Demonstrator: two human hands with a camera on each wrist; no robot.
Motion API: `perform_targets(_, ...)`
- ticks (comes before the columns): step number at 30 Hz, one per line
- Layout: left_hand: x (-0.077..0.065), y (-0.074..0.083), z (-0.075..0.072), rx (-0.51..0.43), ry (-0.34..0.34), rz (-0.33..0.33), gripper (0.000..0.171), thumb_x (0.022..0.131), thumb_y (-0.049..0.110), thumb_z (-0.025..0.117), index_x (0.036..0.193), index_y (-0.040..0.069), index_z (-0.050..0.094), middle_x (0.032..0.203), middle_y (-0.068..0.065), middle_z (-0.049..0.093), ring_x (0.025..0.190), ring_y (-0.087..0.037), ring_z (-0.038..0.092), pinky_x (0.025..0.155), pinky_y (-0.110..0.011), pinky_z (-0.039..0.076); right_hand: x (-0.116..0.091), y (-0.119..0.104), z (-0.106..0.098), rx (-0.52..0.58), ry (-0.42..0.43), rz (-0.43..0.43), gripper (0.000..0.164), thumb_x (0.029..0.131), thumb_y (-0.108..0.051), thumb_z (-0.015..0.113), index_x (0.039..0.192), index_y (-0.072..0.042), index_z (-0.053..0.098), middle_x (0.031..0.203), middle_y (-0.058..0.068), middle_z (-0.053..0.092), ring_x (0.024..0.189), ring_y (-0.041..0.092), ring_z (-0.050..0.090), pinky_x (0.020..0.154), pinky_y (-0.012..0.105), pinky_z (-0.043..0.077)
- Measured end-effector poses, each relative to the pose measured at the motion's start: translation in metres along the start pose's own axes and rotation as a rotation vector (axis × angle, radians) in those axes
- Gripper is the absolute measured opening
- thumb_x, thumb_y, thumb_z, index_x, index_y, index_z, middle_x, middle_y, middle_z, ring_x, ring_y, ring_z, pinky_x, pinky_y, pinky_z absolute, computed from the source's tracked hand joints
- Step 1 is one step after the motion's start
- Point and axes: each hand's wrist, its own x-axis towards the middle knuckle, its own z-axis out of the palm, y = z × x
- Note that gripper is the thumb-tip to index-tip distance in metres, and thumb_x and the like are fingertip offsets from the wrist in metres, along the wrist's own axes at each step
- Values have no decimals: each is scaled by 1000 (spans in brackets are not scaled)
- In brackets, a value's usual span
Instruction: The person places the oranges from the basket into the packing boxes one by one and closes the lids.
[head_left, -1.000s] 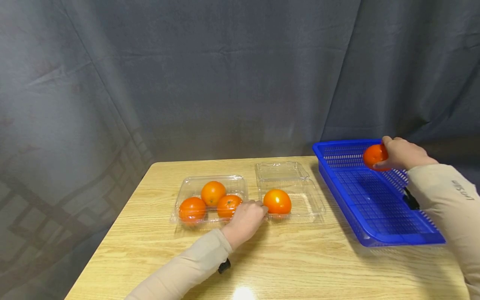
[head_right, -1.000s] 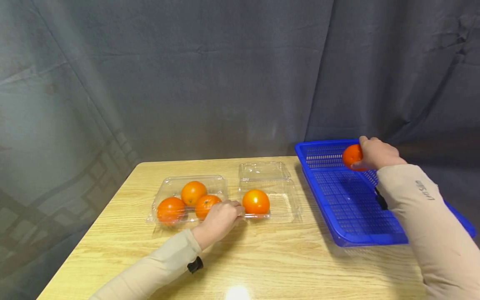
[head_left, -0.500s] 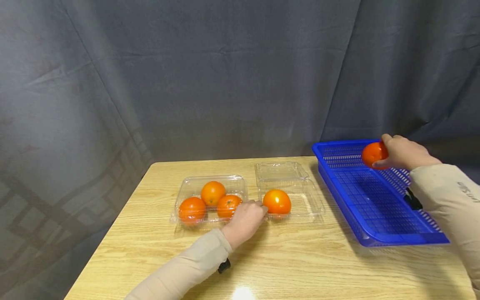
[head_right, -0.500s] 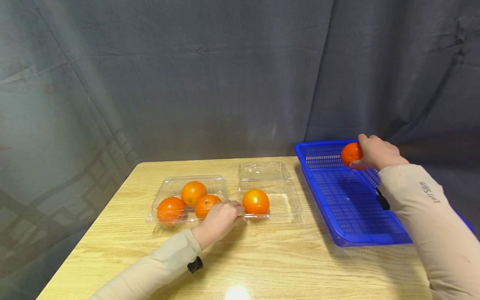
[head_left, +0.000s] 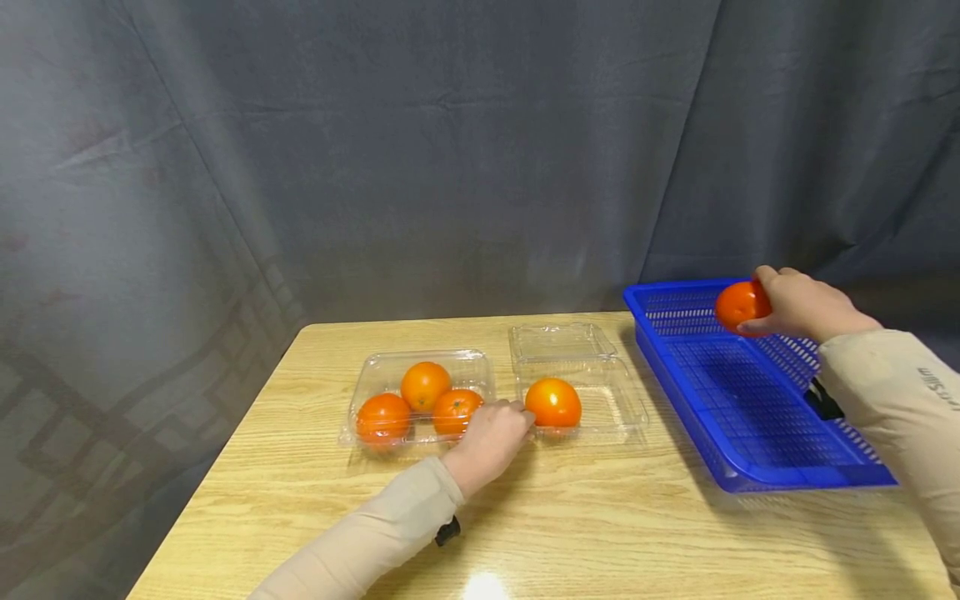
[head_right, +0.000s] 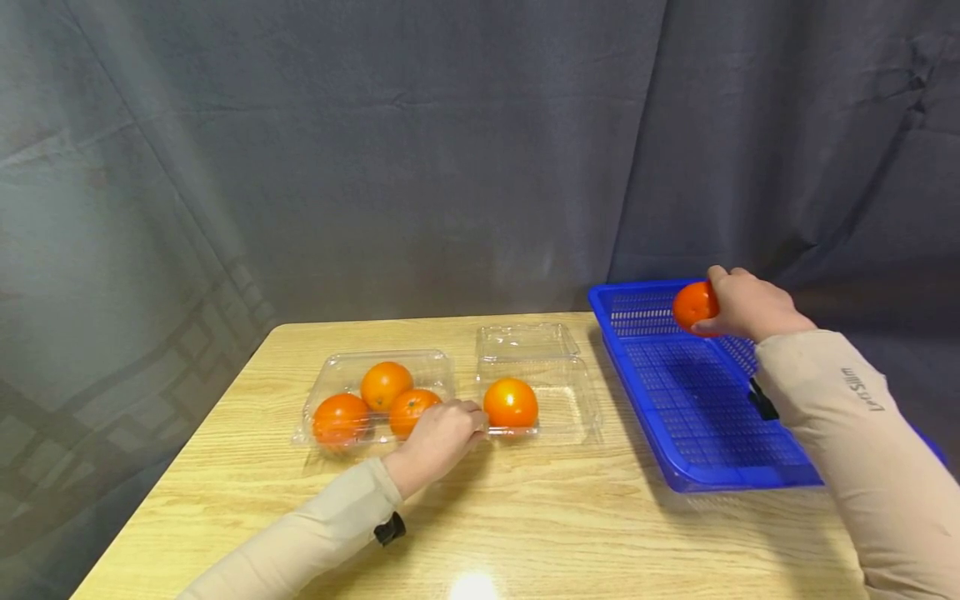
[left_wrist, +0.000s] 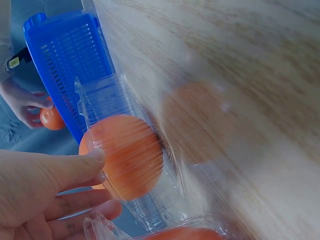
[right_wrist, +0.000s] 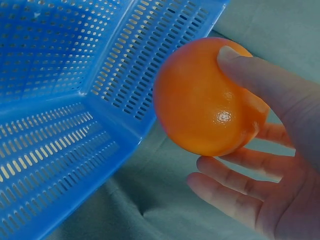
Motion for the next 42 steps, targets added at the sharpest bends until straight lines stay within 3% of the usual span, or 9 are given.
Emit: perform_targets(42,1,0,3,1,16,11,14,76,29,70,81,16,70,75,4,66,63,-7,59,56,-17,49,-14,-38,-10,34,54,-76,66,71,-34,76,117,3,45,96,23,56,74,26,54,68,47,51)
